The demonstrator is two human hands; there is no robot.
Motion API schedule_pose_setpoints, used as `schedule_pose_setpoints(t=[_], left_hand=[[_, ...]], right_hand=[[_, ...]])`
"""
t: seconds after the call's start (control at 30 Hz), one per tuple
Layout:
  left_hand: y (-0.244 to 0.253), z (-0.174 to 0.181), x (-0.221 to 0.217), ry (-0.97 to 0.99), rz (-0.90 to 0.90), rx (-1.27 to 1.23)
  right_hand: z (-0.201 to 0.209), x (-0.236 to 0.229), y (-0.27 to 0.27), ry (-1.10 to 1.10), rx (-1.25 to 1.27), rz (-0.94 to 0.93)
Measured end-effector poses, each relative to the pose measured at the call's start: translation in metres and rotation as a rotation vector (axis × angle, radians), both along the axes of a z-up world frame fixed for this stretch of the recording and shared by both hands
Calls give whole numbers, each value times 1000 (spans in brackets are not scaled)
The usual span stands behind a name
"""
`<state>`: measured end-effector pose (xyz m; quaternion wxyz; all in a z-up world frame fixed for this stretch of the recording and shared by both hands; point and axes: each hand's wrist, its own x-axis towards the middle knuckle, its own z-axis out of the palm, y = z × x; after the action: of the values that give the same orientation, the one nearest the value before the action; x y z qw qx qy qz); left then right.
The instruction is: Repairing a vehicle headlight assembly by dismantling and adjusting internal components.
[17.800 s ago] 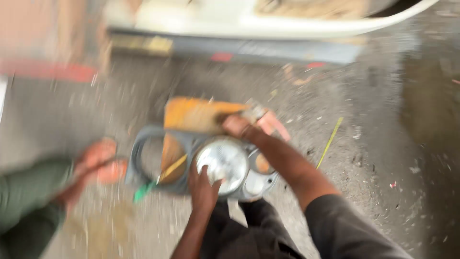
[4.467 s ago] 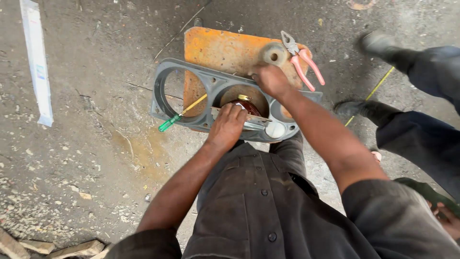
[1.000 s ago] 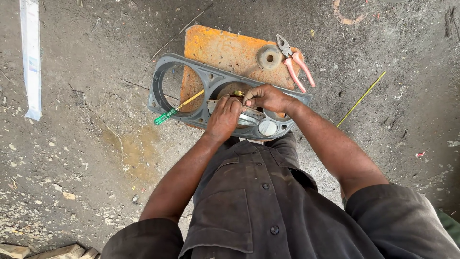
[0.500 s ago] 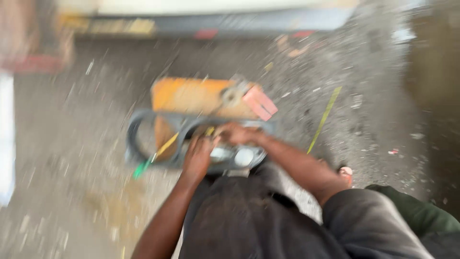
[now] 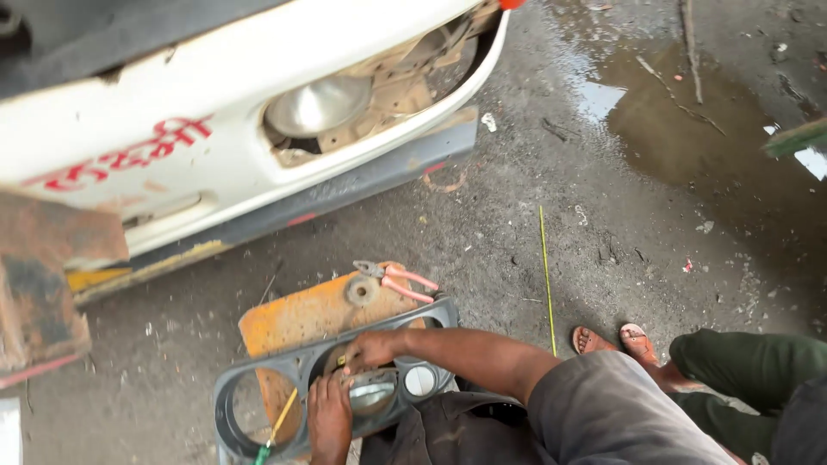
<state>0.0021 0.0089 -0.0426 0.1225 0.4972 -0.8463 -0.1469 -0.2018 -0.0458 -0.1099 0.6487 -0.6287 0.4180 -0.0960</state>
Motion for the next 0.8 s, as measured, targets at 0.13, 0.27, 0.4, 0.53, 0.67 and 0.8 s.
schedule_pose_setpoints(t=[0.13,0.27,0.4,0.53,0.67,0.8], left_hand=[[3,-5,-3,-83,81,3],[11,-2,-13,-255,201,-56],[24,-35,-11,-311,333,-12],[29,-69,-1,-130,424,-30],[29,-114,14,-57,407,-102],[28,-136,23,-35,417,-108]], right_hand=[[10,3,-6,25,109,-1],[-12,16,-8,19,160,20],[-29,21,-6,-59,301,-23],[-46,25,-6,-202,355,-29],[-42,19,-10,-284,356,-17],[-28,18,-16,-225,274,48]])
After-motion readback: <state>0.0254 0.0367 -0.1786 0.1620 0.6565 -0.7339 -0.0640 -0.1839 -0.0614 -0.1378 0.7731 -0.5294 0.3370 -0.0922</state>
